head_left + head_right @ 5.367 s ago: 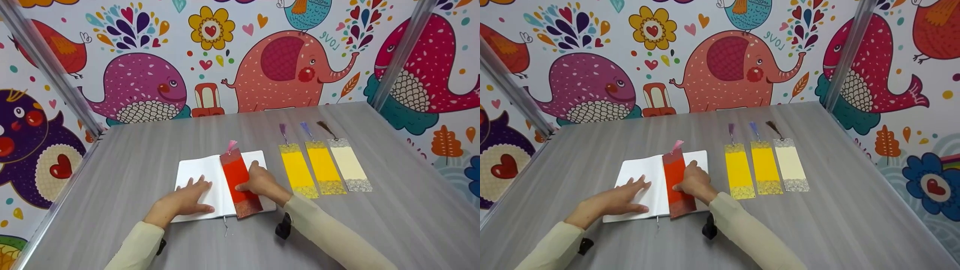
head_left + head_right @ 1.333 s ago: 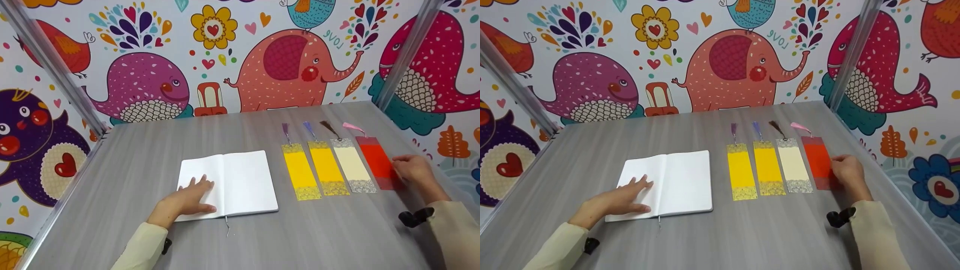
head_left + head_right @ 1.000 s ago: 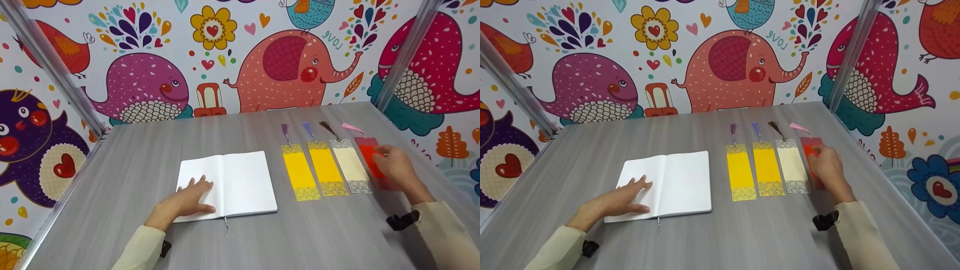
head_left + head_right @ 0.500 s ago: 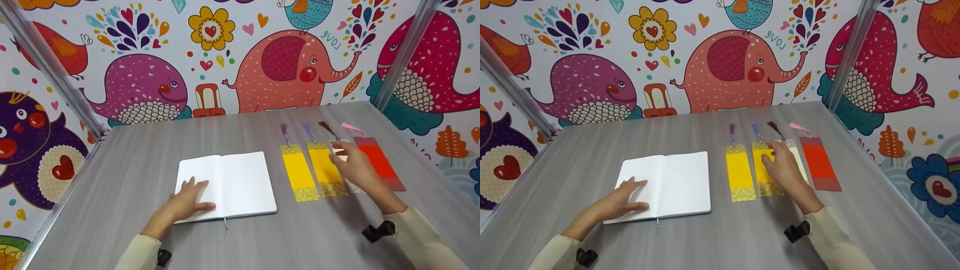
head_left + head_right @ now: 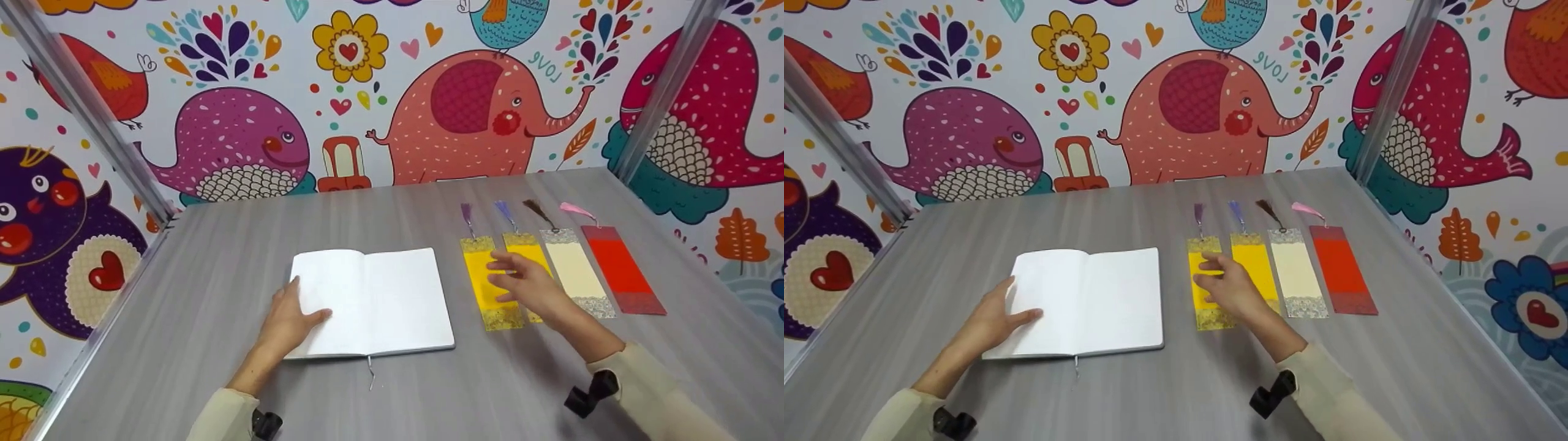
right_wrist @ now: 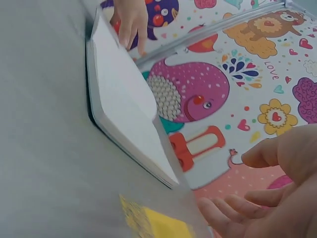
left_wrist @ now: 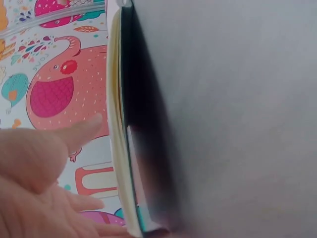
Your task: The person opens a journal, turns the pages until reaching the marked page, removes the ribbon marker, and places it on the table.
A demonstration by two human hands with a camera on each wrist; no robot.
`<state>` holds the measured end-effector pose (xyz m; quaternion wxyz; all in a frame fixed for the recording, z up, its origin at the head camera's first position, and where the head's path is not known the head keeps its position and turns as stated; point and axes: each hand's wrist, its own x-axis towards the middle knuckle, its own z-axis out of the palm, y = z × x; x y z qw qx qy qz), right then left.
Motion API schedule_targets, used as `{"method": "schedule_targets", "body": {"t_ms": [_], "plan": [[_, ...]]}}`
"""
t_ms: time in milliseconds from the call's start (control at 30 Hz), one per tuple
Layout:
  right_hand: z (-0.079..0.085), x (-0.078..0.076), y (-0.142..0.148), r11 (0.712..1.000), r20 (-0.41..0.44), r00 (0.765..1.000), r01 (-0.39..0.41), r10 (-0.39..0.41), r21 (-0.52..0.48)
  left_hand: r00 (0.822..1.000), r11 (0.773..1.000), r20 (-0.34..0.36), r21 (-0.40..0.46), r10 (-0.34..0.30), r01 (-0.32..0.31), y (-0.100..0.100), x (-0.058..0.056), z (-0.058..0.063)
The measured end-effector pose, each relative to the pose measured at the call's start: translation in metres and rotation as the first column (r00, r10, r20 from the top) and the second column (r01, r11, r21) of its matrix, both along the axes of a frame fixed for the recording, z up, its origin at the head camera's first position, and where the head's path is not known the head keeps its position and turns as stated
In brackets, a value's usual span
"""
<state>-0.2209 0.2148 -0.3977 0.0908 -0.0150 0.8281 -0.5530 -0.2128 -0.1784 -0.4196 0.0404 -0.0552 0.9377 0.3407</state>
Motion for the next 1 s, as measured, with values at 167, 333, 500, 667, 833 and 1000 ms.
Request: {"method": "schedule_targets", "body": {"t_ms": [167, 333, 500, 667, 833, 1000], "plan": [[-0.013, 0.000, -0.016, 0.985, 0.138, 0.989, -0.026, 0.050, -0.171, 0.998, 0.996, -0.009, 0.066, 0.055, -0.055, -0.014, -0.004, 0.005], [-0.027, 0.000, -0.031, 0.969, 0.198, 0.976, -0.041, 0.090, -0.243, 0.996, 0.986, -0.007, 0.139, 0.094, -0.092, -0.025, -0.006, 0.006], [-0.036, 0.002, -0.045, 0.982, 0.221, 0.970, -0.064, 0.104, -0.179, 0.989, 0.965, 0.024, 0.214, 0.149, -0.151, -0.030, -0.007, 0.005], [-0.040, 0.000, -0.055, 0.993, 0.226, 0.973, -0.029, 0.054, -0.115, 0.985, 0.947, 0.047, 0.272, 0.166, -0.173, -0.035, -0.009, 0.008], [-0.048, -0.003, -0.063, 0.999, 0.195, 0.981, 0.008, 0.001, -0.045, 0.990, 0.941, 0.056, 0.306, 0.133, -0.144, -0.042, -0.012, 0.014], [-0.054, -0.005, -0.064, 1.000, 0.161, 0.987, -0.003, 0.001, 0.017, 0.994, 0.926, 0.059, 0.363, 0.090, -0.105, -0.046, -0.012, 0.022]]}}
